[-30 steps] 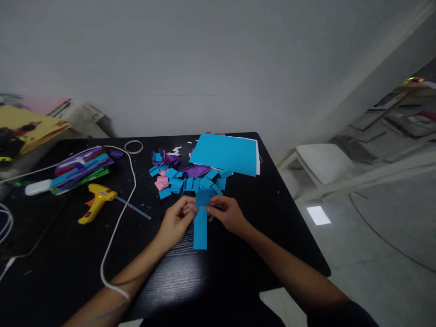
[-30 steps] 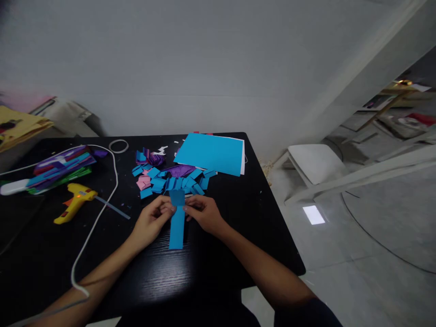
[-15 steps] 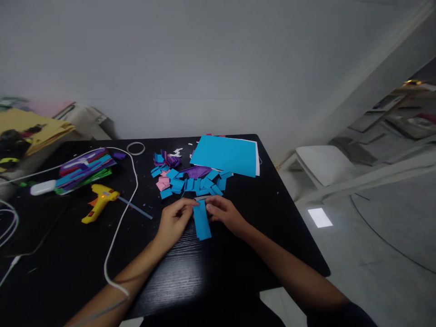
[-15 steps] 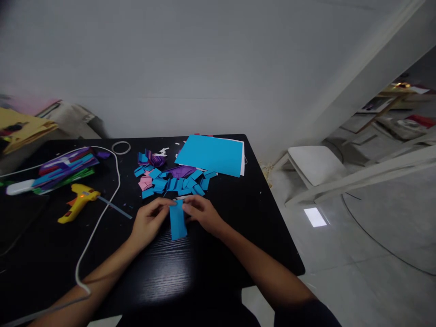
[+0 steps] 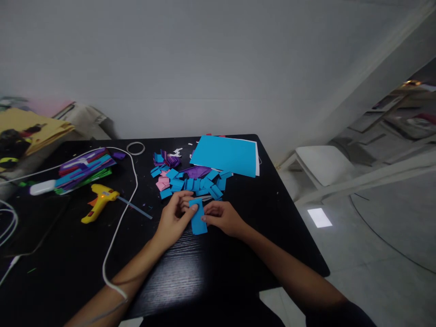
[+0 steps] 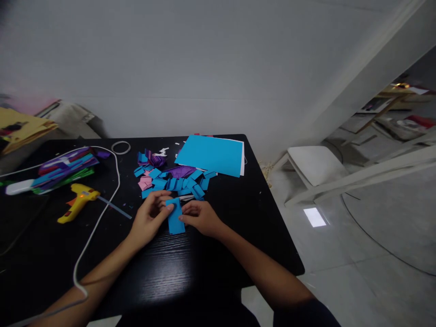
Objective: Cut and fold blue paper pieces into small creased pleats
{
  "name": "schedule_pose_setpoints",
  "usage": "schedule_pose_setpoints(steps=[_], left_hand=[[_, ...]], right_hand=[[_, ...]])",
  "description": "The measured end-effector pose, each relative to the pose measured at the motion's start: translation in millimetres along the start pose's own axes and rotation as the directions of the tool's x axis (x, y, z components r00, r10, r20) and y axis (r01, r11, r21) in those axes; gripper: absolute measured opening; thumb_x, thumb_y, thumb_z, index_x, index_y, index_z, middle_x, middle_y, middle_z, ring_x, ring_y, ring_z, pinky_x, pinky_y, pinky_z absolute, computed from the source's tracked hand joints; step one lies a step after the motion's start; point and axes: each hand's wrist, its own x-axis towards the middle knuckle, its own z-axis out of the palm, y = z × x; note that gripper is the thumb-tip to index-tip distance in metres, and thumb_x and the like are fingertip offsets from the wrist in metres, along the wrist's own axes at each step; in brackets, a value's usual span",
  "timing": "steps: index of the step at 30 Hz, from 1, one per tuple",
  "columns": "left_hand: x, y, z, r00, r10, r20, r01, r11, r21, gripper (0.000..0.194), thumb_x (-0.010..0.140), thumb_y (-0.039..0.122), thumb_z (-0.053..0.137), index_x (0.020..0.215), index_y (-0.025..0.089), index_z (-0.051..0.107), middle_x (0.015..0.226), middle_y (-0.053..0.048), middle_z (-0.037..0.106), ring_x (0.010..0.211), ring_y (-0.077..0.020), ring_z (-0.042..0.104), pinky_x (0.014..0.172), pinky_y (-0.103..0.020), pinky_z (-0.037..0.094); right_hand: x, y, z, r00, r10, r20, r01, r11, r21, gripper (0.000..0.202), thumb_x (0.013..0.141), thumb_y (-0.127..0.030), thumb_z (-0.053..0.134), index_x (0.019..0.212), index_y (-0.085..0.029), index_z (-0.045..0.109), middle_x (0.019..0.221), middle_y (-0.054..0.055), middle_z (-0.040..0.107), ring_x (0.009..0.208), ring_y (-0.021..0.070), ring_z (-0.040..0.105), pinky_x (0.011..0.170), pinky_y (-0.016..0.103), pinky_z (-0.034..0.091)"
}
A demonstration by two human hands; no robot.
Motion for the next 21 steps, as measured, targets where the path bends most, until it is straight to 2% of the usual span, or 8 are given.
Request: schedule_pose_setpoints(steps=[4, 7, 10, 13, 18, 21], left_hand=[[2.8, -2.8, 2.2, 0.995, -0.082, 0.056, 0.081, 0.997, 0.018, 0.033, 0.083, 0.039, 0.077, 0.108, 0.019, 0.069, 0.076, 0.001, 0.066, 0.066, -0.0144, 0.060, 0.062, -0.025, 0.048], [2.7, -4.4, 2.4, 0.996, -0.094, -0.010, 0.094, 0.994, 0.050, 0.030, 0.080, 0.040, 0.079, 0.098, 0.018, 0.071, 0.070, 0.002, 0.063, 0.060, -0.0128, 0.054, 0.058, -0.024, 0.043], [2.1, -4.2, 4.4, 0.991, -0.119, -0.060, 0.119, 0.993, -0.011, 0.033, 0.077, 0.041, 0.082, 0.097, 0.018, 0.069, 0.069, 0.003, 0.062, 0.060, -0.0126, 0.053, 0.057, -0.023, 0.043], [2.5, -2.4, 7.3, 0.987, -0.137, -0.081, 0.130, 0.988, -0.080, 0.036, 0.074, 0.042, 0.083, 0.097, 0.019, 0.068, 0.071, 0.003, 0.063, 0.062, -0.0135, 0.056, 0.058, -0.024, 0.046], [5.2, 2.3, 4.8, 0.986, -0.130, -0.105, 0.126, 0.991, -0.045, 0.038, 0.073, 0.044, 0.084, 0.098, 0.019, 0.068, 0.074, 0.002, 0.064, 0.060, -0.0128, 0.055, 0.056, -0.024, 0.046], [7.2, 4.2, -0.8, 0.986, -0.105, -0.128, 0.105, 0.994, -0.006, 0.037, 0.074, 0.041, 0.083, 0.101, 0.020, 0.069, 0.079, 0.002, 0.065, 0.063, -0.0133, 0.057, 0.058, -0.024, 0.047]], right_hand=[[-0.6, 3.2, 1.7, 0.999, -0.043, 0.017, 0.044, 0.998, -0.037, 0.025, 0.071, -0.033, 0.084, 0.084, -0.016, 0.071, 0.075, -0.001, 0.070, 0.069, 0.0146, 0.068, 0.070, 0.029, 0.056], [-0.5, 5.3, 4.6, 0.999, -0.051, 0.007, 0.052, 0.997, -0.058, 0.025, 0.071, -0.031, 0.085, 0.084, -0.016, 0.070, 0.076, -0.001, 0.070, 0.069, 0.0143, 0.069, 0.072, 0.029, 0.056], [-0.1, 8.6, 8.7, 0.999, -0.026, 0.034, 0.027, 0.999, -0.038, 0.031, 0.068, -0.035, 0.089, 0.083, -0.016, 0.070, 0.075, 0.000, 0.072, 0.070, 0.0155, 0.071, 0.074, 0.031, 0.059], [0.2, 12.2, 11.9, 0.997, 0.025, 0.066, -0.027, 0.999, 0.034, 0.038, 0.066, -0.043, 0.090, 0.082, -0.015, 0.071, 0.074, 0.001, 0.073, 0.067, 0.0178, 0.073, 0.070, 0.034, 0.062], [0.6, 11.6, 9.1, 1.000, 0.004, 0.007, -0.004, 1.000, 0.022, 0.038, 0.066, -0.043, 0.090, 0.086, -0.014, 0.075, 0.077, 0.003, 0.076, 0.068, 0.0200, 0.075, 0.068, 0.036, 0.065], [1.8, 6.1, 3.5, 0.991, -0.075, -0.108, 0.075, 0.997, -0.003, 0.032, 0.070, -0.038, 0.088, 0.088, -0.016, 0.075, 0.079, 0.003, 0.077, 0.072, 0.0201, 0.075, 0.073, 0.036, 0.065]])
